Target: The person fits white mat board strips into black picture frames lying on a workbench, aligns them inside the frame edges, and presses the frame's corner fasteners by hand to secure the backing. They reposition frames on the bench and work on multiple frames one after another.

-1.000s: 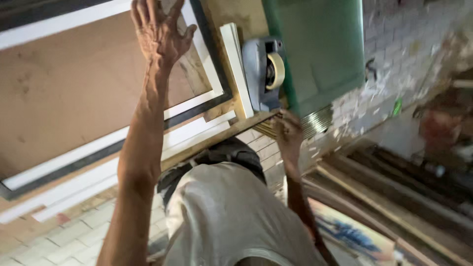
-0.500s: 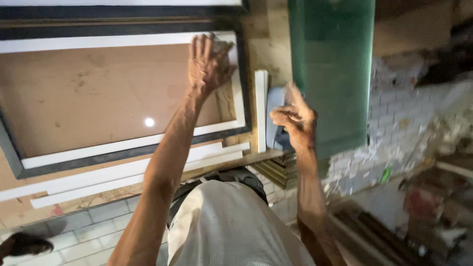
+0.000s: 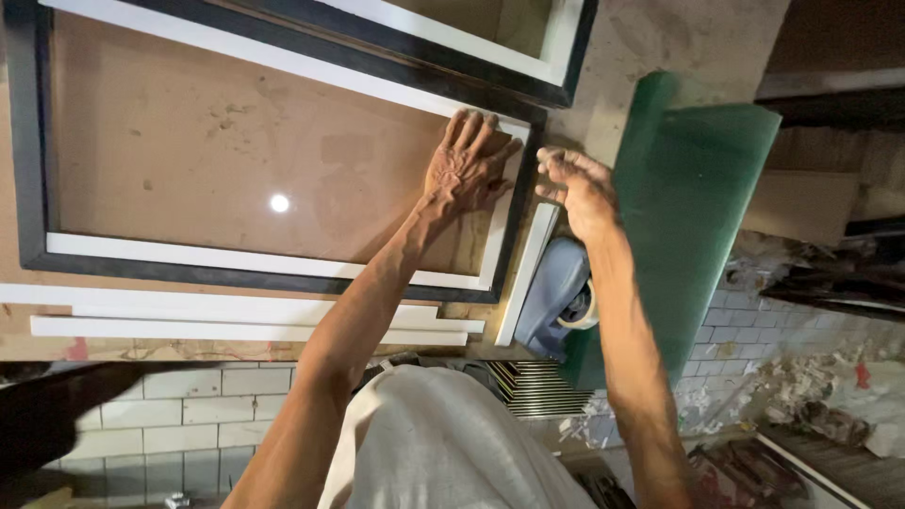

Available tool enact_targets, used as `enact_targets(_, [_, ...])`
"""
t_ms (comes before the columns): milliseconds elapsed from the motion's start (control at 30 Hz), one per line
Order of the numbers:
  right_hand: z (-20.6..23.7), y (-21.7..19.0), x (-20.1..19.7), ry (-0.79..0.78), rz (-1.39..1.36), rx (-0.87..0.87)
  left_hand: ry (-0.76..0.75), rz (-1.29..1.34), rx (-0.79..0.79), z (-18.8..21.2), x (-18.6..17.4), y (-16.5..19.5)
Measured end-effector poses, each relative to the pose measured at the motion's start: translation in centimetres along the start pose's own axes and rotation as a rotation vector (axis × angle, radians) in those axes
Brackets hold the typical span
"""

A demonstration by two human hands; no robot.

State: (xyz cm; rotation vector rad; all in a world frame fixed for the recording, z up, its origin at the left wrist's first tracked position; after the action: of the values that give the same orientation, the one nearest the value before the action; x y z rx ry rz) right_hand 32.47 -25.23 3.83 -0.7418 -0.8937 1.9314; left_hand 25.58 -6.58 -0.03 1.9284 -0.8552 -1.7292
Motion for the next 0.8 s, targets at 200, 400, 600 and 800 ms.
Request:
enact_targets(200, [-4.5, 1.1, 0.0, -0.026, 0.106, 0.002, -0.010, 0.000, -0.015, 0.0, 1.6, -0.4])
enact_targets(400, [-6.4, 1.4, 0.3, 0.022, 0.170, -0.001, -0.018, -0.007, -0.053, -0.2, 1.7, -0.5])
enact_targets(600, [-6.8, 1.5, 0.6, 0.050, 0.264, 0.037, 0.015, 0.014, -0.040, -0.1, 1.1, -0.1])
enact_targets(800, [-7.8, 2.0, 1.2, -0.044, 0.137, 0.194, 0.035, 0.022, -0.044, -0.2, 1.2, -0.3])
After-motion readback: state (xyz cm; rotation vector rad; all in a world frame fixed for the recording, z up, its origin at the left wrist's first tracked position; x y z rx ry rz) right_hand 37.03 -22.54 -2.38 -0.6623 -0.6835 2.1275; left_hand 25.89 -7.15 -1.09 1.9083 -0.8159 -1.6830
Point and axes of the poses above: each hand's wrist, its own z-axis away from the middle knuckle, its own x-axis out of the palm, y = z × x, the point moved 6 cm from there along -z, towards the middle knuckle, and after that the axes turned 10 degrees about z, right-handed, at the moved point
